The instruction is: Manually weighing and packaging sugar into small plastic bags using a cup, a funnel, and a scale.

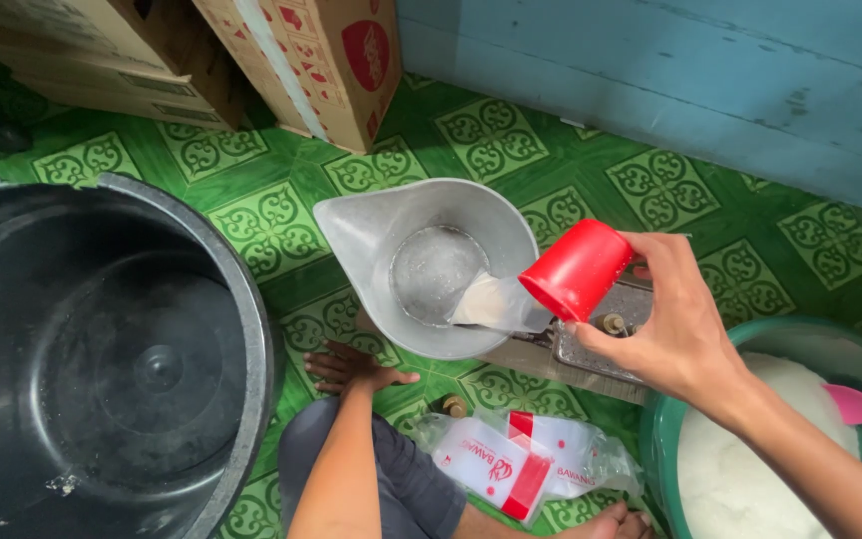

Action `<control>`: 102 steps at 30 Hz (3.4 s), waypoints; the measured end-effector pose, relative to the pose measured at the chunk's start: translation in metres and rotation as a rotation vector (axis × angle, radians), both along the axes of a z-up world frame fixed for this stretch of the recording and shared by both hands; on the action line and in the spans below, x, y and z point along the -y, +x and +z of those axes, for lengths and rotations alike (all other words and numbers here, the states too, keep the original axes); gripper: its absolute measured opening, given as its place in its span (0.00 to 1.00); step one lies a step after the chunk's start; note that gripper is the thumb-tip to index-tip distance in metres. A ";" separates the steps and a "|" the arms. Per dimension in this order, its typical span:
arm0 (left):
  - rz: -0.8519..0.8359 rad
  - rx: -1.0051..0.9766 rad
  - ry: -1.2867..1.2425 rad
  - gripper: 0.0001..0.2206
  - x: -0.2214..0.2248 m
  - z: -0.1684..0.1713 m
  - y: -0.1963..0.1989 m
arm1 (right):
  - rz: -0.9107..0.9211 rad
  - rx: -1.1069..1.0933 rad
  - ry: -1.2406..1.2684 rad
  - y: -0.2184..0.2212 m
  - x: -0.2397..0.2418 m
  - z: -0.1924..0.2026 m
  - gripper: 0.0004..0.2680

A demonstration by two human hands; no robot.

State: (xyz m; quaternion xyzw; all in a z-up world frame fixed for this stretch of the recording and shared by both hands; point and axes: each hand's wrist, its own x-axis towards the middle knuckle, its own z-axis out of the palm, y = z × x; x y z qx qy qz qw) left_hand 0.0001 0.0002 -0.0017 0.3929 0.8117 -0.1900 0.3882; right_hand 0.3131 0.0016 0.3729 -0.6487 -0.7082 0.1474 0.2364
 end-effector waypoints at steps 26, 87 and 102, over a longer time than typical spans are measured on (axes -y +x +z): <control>0.108 0.581 -0.144 0.33 -0.002 -0.029 -0.019 | -0.622 -0.078 -0.170 0.239 0.207 -0.131 0.31; 0.197 0.359 -0.256 0.32 -0.010 0.001 0.002 | -0.702 -0.462 -0.555 0.293 0.254 -0.149 0.30; 0.048 0.506 -0.099 0.47 0.000 -0.083 -0.036 | -0.405 -0.383 -0.342 0.194 0.121 -0.011 0.26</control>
